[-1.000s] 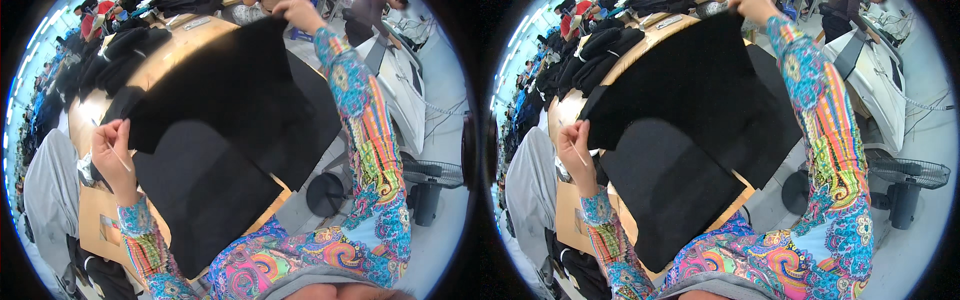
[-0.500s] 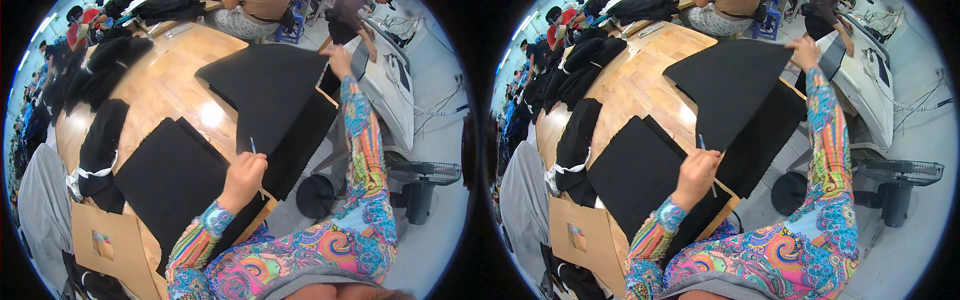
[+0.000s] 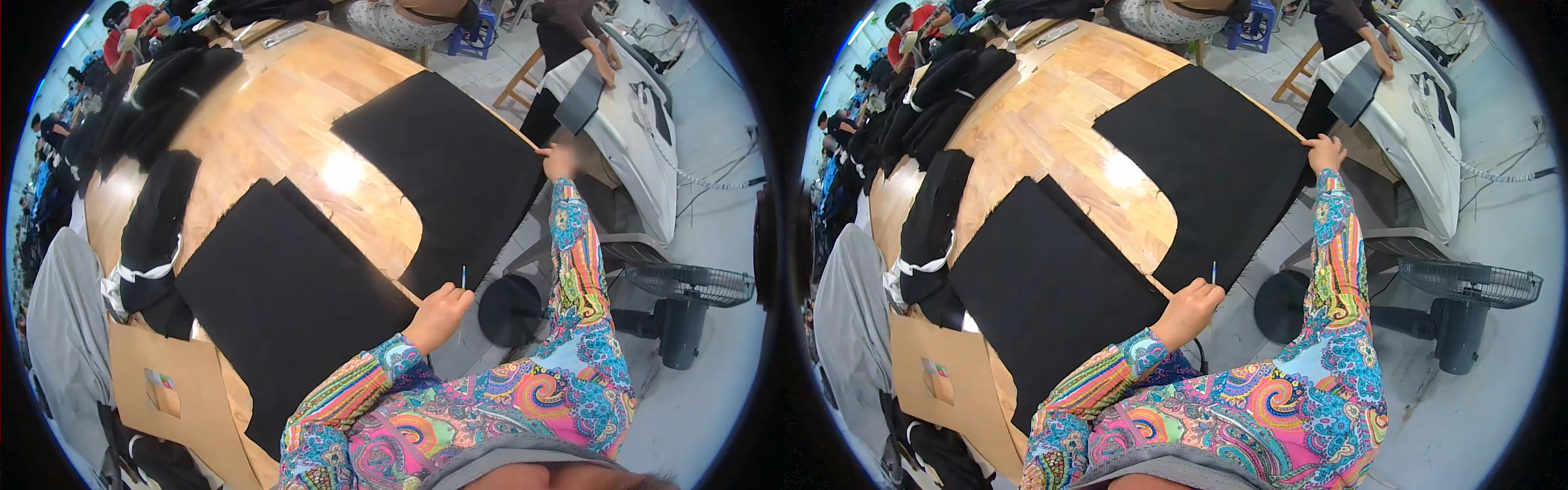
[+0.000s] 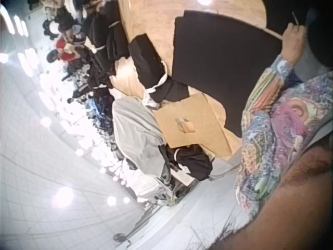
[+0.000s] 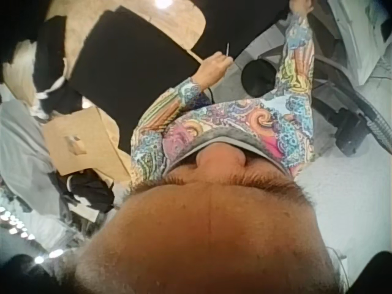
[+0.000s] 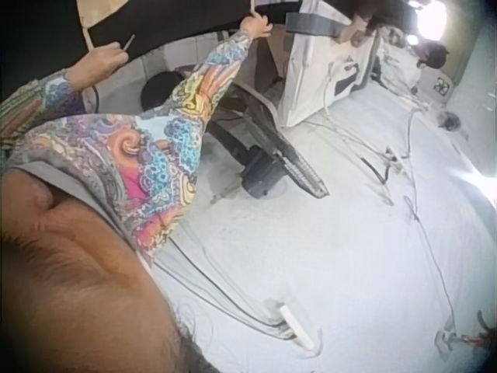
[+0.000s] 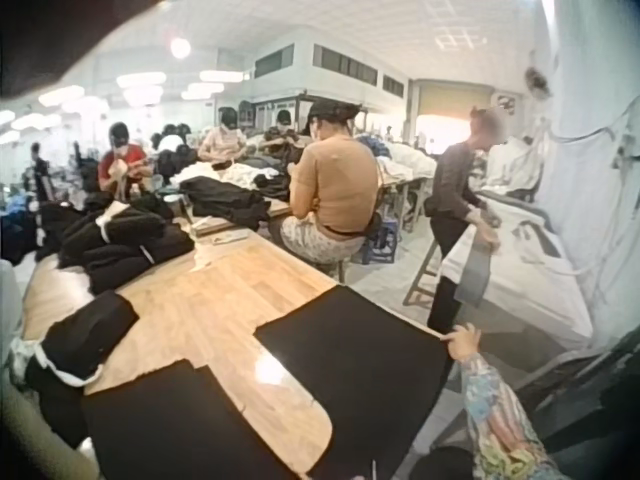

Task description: The person uses a cardboard template and a white marking tool to trace shapes onto black fabric pieces. They repeatedly position the template, trace the outline, and then move the template to a new location on the fabric to repeat the process.

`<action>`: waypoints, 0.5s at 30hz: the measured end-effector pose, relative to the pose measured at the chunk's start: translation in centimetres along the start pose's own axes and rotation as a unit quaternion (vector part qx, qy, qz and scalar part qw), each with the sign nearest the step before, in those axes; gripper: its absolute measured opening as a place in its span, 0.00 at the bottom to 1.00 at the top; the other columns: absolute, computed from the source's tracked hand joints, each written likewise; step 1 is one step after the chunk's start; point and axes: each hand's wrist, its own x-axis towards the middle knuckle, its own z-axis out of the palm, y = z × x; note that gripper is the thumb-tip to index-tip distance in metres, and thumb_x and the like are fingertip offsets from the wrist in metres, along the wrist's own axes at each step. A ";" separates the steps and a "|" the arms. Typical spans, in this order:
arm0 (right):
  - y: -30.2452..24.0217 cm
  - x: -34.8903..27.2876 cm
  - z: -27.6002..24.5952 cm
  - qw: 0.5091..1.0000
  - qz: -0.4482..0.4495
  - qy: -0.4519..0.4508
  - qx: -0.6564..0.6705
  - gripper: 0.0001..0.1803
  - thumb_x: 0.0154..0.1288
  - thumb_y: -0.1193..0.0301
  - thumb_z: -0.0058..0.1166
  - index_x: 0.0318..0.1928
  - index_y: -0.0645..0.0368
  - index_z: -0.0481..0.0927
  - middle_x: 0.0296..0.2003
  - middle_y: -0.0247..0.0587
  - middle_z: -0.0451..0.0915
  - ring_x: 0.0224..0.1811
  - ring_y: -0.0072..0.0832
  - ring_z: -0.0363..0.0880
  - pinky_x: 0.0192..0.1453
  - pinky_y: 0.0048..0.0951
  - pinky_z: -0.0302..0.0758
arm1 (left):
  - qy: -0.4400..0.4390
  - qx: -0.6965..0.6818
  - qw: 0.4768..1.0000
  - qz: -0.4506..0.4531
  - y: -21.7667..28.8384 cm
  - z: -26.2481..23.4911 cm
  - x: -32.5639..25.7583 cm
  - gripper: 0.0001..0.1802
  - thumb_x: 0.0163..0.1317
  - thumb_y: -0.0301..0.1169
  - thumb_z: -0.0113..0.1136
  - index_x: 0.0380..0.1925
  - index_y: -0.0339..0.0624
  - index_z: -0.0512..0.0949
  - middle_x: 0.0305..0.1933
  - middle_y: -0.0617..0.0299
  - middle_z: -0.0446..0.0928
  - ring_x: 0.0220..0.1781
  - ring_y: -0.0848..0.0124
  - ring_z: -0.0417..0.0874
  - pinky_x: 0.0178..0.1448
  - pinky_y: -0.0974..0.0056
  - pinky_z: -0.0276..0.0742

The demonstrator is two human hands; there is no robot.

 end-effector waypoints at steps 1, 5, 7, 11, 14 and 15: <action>-1.3 -0.4 -0.6 0.999 0.037 -0.023 -0.023 0.17 0.59 0.69 0.48 0.40 0.28 0.84 0.57 0.25 0.72 0.65 0.41 0.58 0.66 0.59 0.51 | -0.007 -0.007 1.000 0.001 -0.1 0.0 -0.4 0.08 0.45 0.19 0.55 0.25 0.40 0.68 0.26 0.57 0.70 0.34 0.60 0.73 0.37 0.60 0.72; -4.3 -0.4 -0.7 0.992 -0.034 0.123 0.005 0.18 0.60 0.68 0.50 0.51 0.45 0.79 0.57 0.41 0.70 0.66 0.46 0.58 0.65 0.63 0.51 | 0.000 -0.053 0.999 0.008 1.4 -1.6 -0.5 0.08 0.49 0.23 0.59 0.28 0.39 0.69 0.33 0.55 0.74 0.40 0.58 0.75 0.43 0.58 0.72; -7.3 -1.1 0.1 0.955 -0.213 0.175 0.114 0.19 0.61 0.64 0.51 0.53 0.50 0.76 0.60 0.43 0.67 0.66 0.47 0.58 0.65 0.62 0.53 | -0.005 -0.088 0.996 0.001 2.4 -2.9 -1.1 0.11 0.50 0.27 0.64 0.29 0.40 0.70 0.40 0.54 0.77 0.44 0.57 0.76 0.47 0.56 0.72; -18.4 -10.2 -0.8 0.919 -0.373 0.023 0.122 0.30 0.66 0.51 0.44 0.65 0.48 0.63 0.68 0.42 0.57 0.71 0.45 0.50 0.67 0.61 0.48 | 0.086 -0.035 0.995 -0.033 2.3 -9.6 -5.2 0.13 0.47 0.27 0.68 0.29 0.41 0.72 0.46 0.54 0.77 0.46 0.58 0.77 0.49 0.57 0.72; -20.5 -12.3 -0.9 0.932 -0.362 0.002 0.021 0.32 0.66 0.48 0.42 0.67 0.46 0.60 0.69 0.40 0.55 0.72 0.42 0.48 0.67 0.60 0.48 | 0.203 0.107 0.949 -0.214 1.6 -17.1 -11.7 0.10 0.48 0.24 0.67 0.27 0.39 0.74 0.47 0.53 0.77 0.48 0.56 0.78 0.52 0.59 0.74; -20.1 -12.0 -1.0 0.934 -0.358 0.010 0.011 0.33 0.66 0.47 0.41 0.68 0.46 0.59 0.69 0.39 0.55 0.72 0.40 0.49 0.68 0.59 0.49 | 0.237 0.196 0.914 -0.266 1.6 -20.1 -14.1 0.09 0.51 0.25 0.66 0.29 0.39 0.74 0.47 0.53 0.77 0.48 0.58 0.79 0.53 0.61 0.74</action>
